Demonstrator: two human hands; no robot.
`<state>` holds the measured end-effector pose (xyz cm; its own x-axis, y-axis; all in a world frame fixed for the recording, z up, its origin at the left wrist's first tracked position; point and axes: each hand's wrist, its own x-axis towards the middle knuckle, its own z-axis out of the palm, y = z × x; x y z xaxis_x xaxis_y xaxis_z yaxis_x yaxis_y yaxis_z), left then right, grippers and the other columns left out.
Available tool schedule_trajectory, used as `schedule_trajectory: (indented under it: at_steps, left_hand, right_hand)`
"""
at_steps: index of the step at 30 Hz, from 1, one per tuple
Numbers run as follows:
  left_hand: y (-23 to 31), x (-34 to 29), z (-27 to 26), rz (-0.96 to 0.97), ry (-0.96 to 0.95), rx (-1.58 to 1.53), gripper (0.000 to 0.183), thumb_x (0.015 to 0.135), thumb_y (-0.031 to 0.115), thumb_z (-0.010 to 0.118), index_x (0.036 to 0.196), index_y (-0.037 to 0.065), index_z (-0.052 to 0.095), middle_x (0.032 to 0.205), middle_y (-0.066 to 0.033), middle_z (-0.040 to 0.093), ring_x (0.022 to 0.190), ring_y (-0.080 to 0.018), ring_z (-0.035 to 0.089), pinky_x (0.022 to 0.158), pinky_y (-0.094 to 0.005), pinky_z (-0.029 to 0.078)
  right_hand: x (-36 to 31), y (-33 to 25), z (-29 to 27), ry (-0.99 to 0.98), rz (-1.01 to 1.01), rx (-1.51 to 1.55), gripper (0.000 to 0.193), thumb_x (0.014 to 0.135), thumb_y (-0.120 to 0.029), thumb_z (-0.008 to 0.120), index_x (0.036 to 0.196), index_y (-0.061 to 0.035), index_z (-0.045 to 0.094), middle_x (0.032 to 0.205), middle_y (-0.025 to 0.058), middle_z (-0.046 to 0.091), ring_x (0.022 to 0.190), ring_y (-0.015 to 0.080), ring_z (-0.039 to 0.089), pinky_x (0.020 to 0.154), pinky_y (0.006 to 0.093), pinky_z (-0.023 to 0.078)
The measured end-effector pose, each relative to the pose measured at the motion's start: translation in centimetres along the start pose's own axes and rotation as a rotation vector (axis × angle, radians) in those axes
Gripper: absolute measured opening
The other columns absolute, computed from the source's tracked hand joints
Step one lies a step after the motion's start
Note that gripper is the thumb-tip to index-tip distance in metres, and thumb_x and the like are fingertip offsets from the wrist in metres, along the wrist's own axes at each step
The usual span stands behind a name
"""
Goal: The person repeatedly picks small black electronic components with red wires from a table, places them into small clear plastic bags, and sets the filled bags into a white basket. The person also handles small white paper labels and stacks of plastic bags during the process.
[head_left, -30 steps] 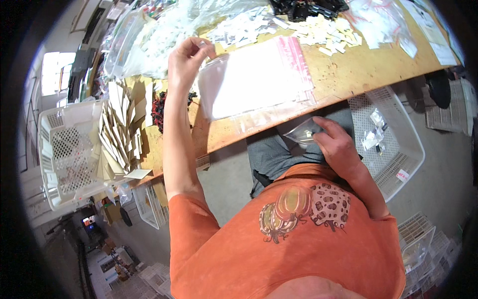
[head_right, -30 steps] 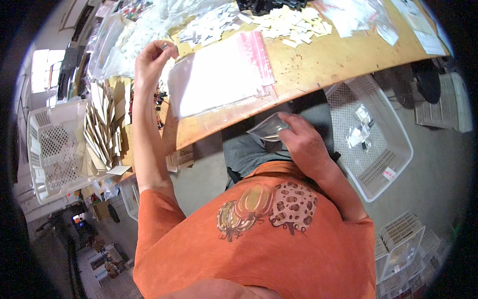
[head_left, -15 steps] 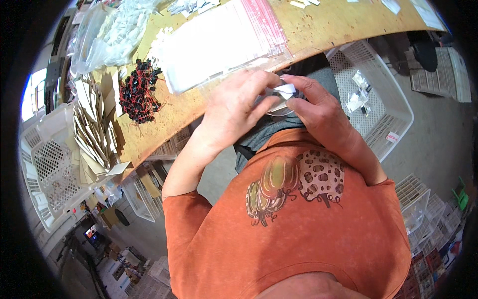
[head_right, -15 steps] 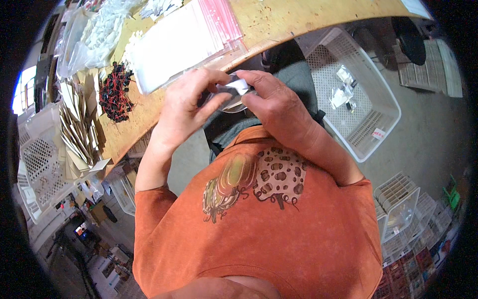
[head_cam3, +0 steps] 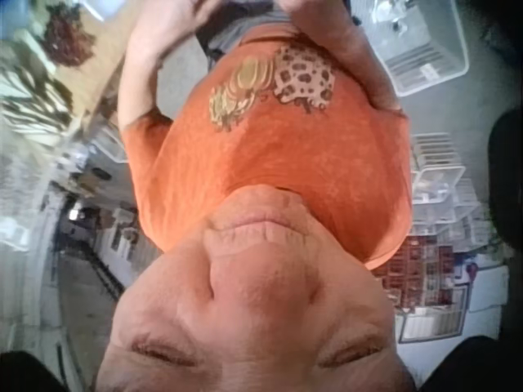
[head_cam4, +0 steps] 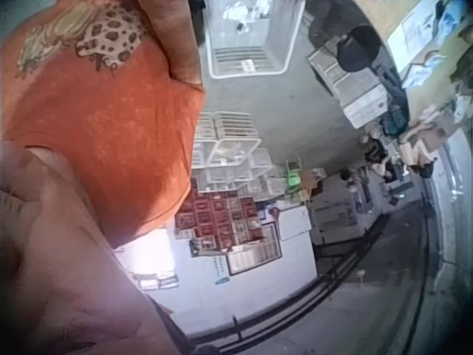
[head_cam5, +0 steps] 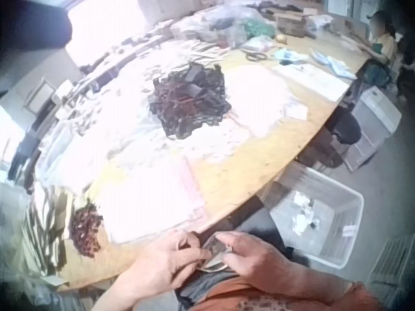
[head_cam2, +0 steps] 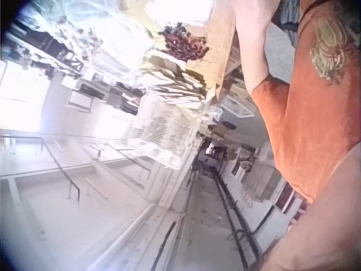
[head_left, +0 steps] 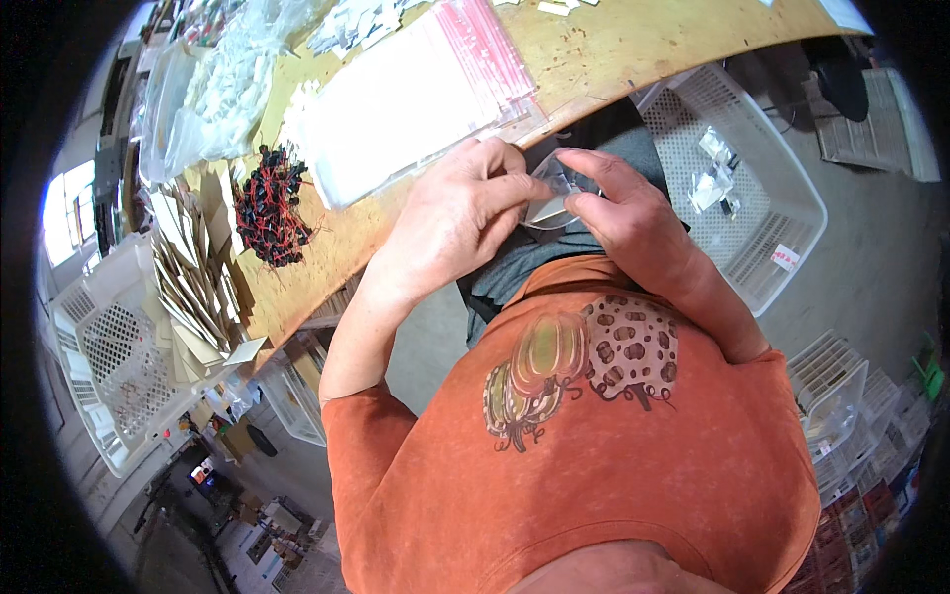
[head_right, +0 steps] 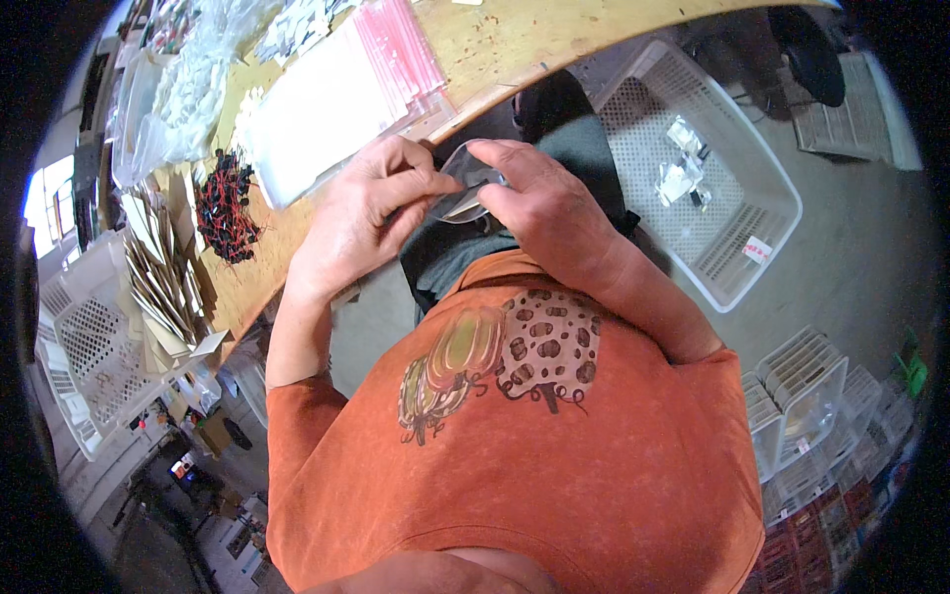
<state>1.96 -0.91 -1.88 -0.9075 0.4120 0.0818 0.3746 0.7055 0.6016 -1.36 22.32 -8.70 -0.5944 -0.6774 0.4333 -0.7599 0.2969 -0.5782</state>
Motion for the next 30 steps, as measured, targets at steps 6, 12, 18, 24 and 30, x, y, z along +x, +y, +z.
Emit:
schedule_trajectory:
  at_steps: [6, 12, 18, 24, 30]
  left_hand:
    - [0.9, 2.8, -1.2, -0.151, 0.154, -0.099, 0.014, 0.089, 0.001, 0.068, 0.101, 0.007, 0.073, 0.096, -0.0088, 0.067, 0.084, -0.0243, 0.068, 0.071, -0.0334, 0.055]
    - [0.2, 9.9, -1.5, -0.119, 0.072, 0.0, 0.011, 0.093, 0.011, 0.071, 0.102, 0.005, 0.073, 0.087, -0.0079, 0.07, 0.074, -0.0182, 0.064, 0.068, -0.0289, 0.052]
    - [-2.4, 20.2, 1.2, 0.136, 0.151, 0.13, 0.019, 0.094, 0.014, 0.068, 0.111, 0.006, 0.073, 0.099, -0.013, 0.073, 0.085, -0.0266, 0.071, 0.076, -0.035, 0.056]
    - [-4.3, 26.0, 4.0, 0.299, 0.278, 0.525, 0.014, 0.088, 0.019, 0.073, 0.093, 0.007, 0.071, 0.091, -0.0126, 0.069, 0.093, -0.036, 0.065, 0.082, -0.0432, 0.054]
    - [-2.4, 22.2, 3.4, 0.118, 0.13, 0.161, 0.009, 0.092, 0.012, 0.072, 0.095, 0.004, 0.069, 0.091, -0.0107, 0.069, 0.089, -0.0226, 0.067, 0.079, -0.0338, 0.053]
  right_hand:
    - [-1.2, 1.6, 0.0, 0.06, 0.034, 0.058, 0.013, 0.085, -0.005, 0.062, 0.092, 0.006, 0.064, 0.127, 0.0231, 0.063, 0.119, 0.0377, 0.063, 0.103, 0.0435, 0.052]
    - [-1.7, 3.0, -0.4, -0.019, 0.04, 0.03, 0.018, 0.085, -0.013, 0.062, 0.093, 0.0029, 0.064, 0.131, 0.023, 0.06, 0.124, 0.0394, 0.058, 0.106, 0.0474, 0.049]
    - [-2.6, 3.7, -0.5, -0.03, 0.103, 0.025, 0.015, 0.086, -0.012, 0.061, 0.093, 0.0009, 0.064, 0.137, 0.0213, 0.056, 0.131, 0.038, 0.054, 0.109, 0.0467, 0.047]
    - [-3.8, 4.2, -1.2, -0.031, 0.166, 0.049, 0.013, 0.087, -0.01, 0.061, 0.094, 0.0012, 0.064, 0.138, 0.0213, 0.057, 0.13, 0.0381, 0.055, 0.109, 0.0464, 0.047]
    - [-4.9, 5.2, -1.7, 0.0, 0.204, 0.046, 0.013, 0.087, -0.011, 0.058, 0.093, 0.0001, 0.062, 0.14, 0.0208, 0.056, 0.131, 0.0379, 0.054, 0.109, 0.0466, 0.046]
